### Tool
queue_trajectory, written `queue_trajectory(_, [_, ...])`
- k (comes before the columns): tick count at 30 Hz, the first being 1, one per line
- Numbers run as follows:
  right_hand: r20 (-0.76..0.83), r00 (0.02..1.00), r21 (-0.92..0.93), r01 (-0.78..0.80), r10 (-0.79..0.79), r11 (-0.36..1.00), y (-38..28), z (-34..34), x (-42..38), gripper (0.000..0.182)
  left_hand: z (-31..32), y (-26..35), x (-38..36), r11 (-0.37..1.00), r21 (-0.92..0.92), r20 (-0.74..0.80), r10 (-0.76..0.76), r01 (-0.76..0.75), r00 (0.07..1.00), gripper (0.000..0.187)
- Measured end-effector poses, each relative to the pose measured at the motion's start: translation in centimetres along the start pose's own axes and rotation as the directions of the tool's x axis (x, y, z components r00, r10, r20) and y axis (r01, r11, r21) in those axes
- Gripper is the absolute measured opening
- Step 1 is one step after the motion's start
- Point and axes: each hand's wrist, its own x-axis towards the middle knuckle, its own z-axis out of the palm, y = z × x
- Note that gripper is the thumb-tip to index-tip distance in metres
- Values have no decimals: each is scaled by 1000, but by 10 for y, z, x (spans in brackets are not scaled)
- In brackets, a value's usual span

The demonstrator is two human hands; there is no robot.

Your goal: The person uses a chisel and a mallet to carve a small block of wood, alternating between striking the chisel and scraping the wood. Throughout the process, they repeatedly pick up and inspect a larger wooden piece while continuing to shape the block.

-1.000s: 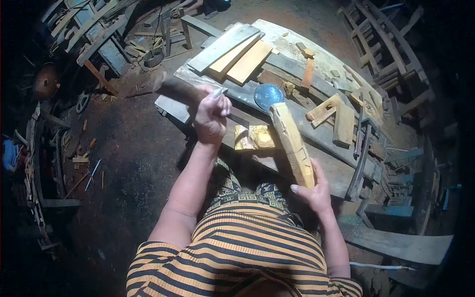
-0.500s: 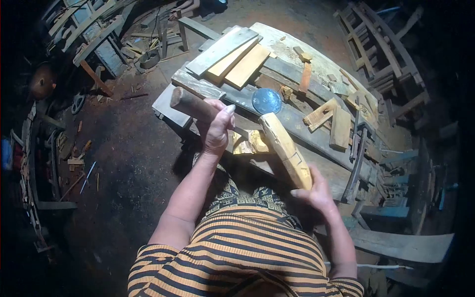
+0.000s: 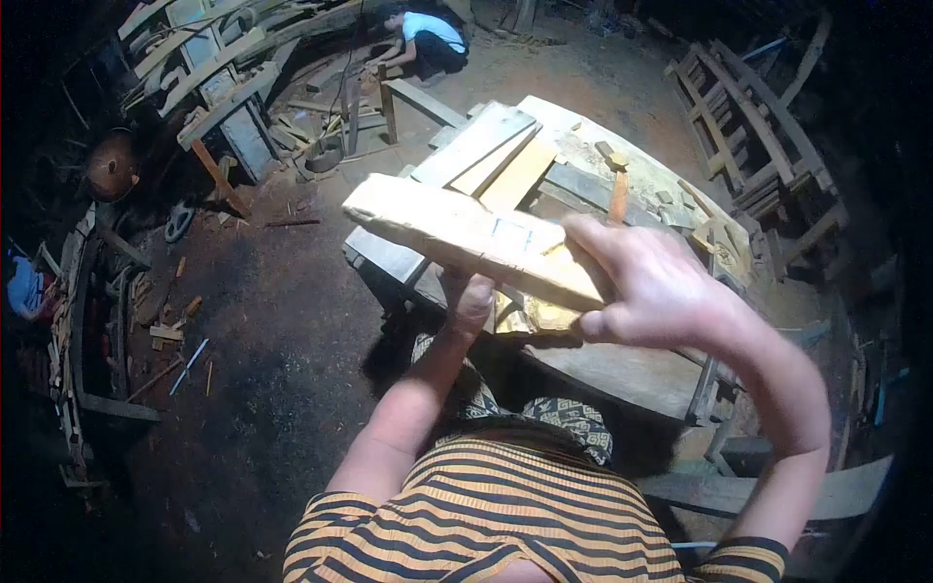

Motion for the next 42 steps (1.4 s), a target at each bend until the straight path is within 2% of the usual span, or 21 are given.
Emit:
queue_trajectory(1, [152,970,-97,-174,187,980,-12,-5,9,37,-1,-1,1,983,104,-13,155,-153,988,28])
queue_trajectory(2, [94,994,-186,-43,62,982,-22,-16,14,33,1,0,8,981,99,-5,166,-165,986,28])
queue_trajectory(3, [-18,999,-149,43,-46,988,-29,-25,16,29,-1,1,9,992,124,49,20,-26,999,21])
queue_trajectory(5, [-176,960,75,234,-218,969,-42,-39,18,64,-7,2,2,945,196,136,-291,262,947,11])
queue_trajectory(7, [-257,932,327,332,-254,885,-55,-44,22,73,-9,3,0,937,202,138,-316,286,939,11])
queue_trajectory(9, [-361,831,200,512,-423,836,-43,-24,35,75,-12,6,1,922,219,141,-355,320,924,9])
queue_trajectory(11, [39,998,-141,55,-50,988,-41,-25,29,42,-12,6,-3,900,241,147,-404,364,903,8])
queue_trajectory(13, [154,966,-293,-155,206,943,-43,-24,35,30,-6,1,-2,958,93,195,-286,272,938,8])
queue_trajectory(15, [28,999,-208,-27,34,978,-46,-37,33,36,14,15,-2,969,102,93,-236,226,967,6])
queue_trajectory(17, [-121,991,232,91,-65,968,-48,-45,26,44,12,18,0,988,114,143,-120,104,982,7])
queue_trajectory(18, [-119,991,237,86,-59,968,-45,-43,25,44,11,21,0,982,190,173,-50,16,984,8])
queue_trajectory(19, [-263,942,276,281,-209,919,-40,-40,25,49,10,22,1,962,261,208,22,-77,978,9])
queue_trajectory(20, [-409,848,282,470,-339,837,-33,-36,25,54,9,10,0,981,146,147,-149,127,978,9])
queue_trajectory(21, [-517,670,92,662,-533,744,-6,-16,32,60,16,24,3,982,129,111,125,-139,986,10])
queue_trajectory(22, [-228,918,4,335,-326,942,-11,-14,23,47,19,33,2,996,58,114,62,-69,992,11])
queue_trajectory(23, [34,999,-189,-3,10,982,-16,-12,15,36,22,38,0,1000,-13,121,-2,3,993,12])
queue_trajectory(25, [-10,1000,-173,-21,20,985,-9,-10,9,50,24,31,5,983,-1,103,184,-184,978,13])
queue_trajectory(28, [-153,988,28,19,-14,999,13,-7,-10,72,23,34,1,982,123,151,-159,141,976,11])
queue_trajectory(33, [-332,901,461,-105,281,881,69,69,-83,76,25,40,12,964,-131,148,-212,232,966,19])
queue_trajectory(36, [-140,817,607,-376,559,701,101,138,-127,71,17,27,25,878,-321,236,-291,357,927,23])
queue_trajectory(42, [-2,714,573,-573,700,586,112,195,-143,72,11,19,54,842,-254,411,-352,476,841,15])
